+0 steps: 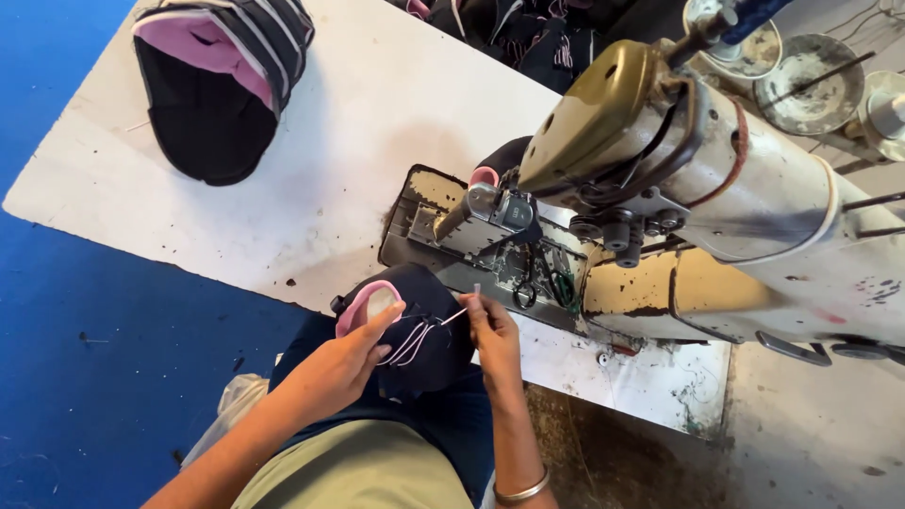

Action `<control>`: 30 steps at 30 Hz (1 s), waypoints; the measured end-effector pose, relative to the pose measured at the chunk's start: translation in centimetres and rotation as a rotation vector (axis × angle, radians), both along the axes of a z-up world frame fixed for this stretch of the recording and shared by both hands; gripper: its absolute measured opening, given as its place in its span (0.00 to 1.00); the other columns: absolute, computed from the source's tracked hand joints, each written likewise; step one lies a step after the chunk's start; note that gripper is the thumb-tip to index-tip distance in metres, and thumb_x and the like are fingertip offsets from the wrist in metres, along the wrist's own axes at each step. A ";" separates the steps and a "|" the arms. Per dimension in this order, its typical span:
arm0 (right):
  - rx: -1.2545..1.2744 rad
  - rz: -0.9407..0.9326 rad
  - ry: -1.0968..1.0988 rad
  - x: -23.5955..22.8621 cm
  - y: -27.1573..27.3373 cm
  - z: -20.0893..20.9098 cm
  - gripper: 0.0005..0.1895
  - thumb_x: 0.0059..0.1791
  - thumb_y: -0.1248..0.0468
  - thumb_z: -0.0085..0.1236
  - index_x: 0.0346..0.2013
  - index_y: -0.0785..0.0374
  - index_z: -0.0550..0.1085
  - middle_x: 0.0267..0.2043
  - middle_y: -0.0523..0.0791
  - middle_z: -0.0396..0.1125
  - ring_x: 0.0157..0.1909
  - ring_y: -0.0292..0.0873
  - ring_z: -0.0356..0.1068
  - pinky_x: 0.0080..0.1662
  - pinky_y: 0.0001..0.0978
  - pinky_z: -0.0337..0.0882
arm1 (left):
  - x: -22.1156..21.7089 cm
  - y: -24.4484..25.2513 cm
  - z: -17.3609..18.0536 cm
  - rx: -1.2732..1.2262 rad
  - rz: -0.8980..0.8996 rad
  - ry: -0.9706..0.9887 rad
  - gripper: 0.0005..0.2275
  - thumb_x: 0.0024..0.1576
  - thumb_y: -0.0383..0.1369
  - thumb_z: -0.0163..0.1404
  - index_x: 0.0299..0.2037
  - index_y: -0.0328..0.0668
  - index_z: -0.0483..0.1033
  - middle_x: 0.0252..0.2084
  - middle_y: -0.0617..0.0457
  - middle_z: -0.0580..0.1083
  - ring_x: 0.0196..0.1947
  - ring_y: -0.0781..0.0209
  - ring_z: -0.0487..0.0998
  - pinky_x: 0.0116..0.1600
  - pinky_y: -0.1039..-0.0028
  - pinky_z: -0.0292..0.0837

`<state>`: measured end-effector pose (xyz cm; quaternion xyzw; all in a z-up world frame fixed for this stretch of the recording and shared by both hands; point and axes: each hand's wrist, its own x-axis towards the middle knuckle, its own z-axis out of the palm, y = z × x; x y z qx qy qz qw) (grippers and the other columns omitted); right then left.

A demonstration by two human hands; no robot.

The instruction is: The person uses a sewing machine to stitch pink laces onto the top of a black shoe. They repeatedly guide the shoe under the needle, sew a section, and then pull the shoe away to adjust the laces before continuing the process.

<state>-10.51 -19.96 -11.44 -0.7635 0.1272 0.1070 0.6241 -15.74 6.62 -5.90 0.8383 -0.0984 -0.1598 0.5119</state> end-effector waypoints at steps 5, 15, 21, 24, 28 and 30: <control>0.758 -0.552 -0.073 1.9 -5.6 2.6 0.09 0.55 0.54 0.55 0.36 0.53 0.73 0.31 0.37 0.70 0.35 0.34 0.70 0.39 0.24 0.72 | 0.3 2.1 -0.8 0.008 -0.061 0.030 0.35 0.56 0.23 0.43 0.75 0.58 0.48 0.44 0.39 0.81 0.44 0.45 0.84 0.50 0.61 0.78; 0.820 -0.691 -0.313 0.9 -18.4 3.8 0.06 0.60 0.63 0.47 0.40 0.49 0.71 0.31 0.36 0.63 0.26 0.31 0.56 0.26 0.20 0.51 | 0.6 5.6 0.1 0.151 0.050 0.114 0.31 0.60 0.22 0.43 0.74 0.64 0.57 0.53 0.45 0.77 0.52 0.52 0.82 0.51 0.63 0.77; 0.843 -0.733 -0.383 -0.2 -21.2 2.5 0.09 0.60 0.66 0.45 0.41 0.48 0.71 0.31 0.36 0.63 0.26 0.31 0.56 0.26 0.20 0.52 | 0.6 6.7 -0.7 -0.003 0.112 -0.103 0.22 0.56 0.21 0.43 0.60 0.51 0.71 0.50 0.44 0.77 0.43 0.50 0.84 0.47 0.64 0.78; 0.719 -0.794 -0.301 -0.1 -16.3 3.6 0.09 0.61 0.60 0.43 0.41 0.49 0.72 0.30 0.36 0.64 0.26 0.30 0.56 0.26 0.20 0.53 | 1.1 6.2 -1.1 0.082 0.156 -0.078 0.16 0.58 0.24 0.47 0.55 0.50 0.74 0.46 0.46 0.78 0.37 0.47 0.81 0.43 0.63 0.76; 0.279 -0.273 -0.136 -2.9 -8.0 3.3 0.07 0.58 0.63 0.48 0.39 0.55 0.75 0.32 0.38 0.67 0.28 0.29 0.59 0.30 0.20 0.58 | 1.4 3.2 0.3 0.002 0.098 -0.190 0.11 0.58 0.22 0.46 0.49 0.44 0.75 0.39 0.46 0.74 0.36 0.48 0.77 0.42 0.67 0.74; 0.115 -0.117 -0.002 -3.4 -3.9 5.5 0.11 0.57 0.60 0.49 0.37 0.58 0.78 0.30 0.39 0.68 0.26 0.29 0.59 0.30 0.21 0.59 | 1.7 1.8 0.8 0.016 0.122 -0.094 0.10 0.59 0.22 0.47 0.48 0.45 0.76 0.36 0.45 0.72 0.33 0.49 0.77 0.40 0.68 0.73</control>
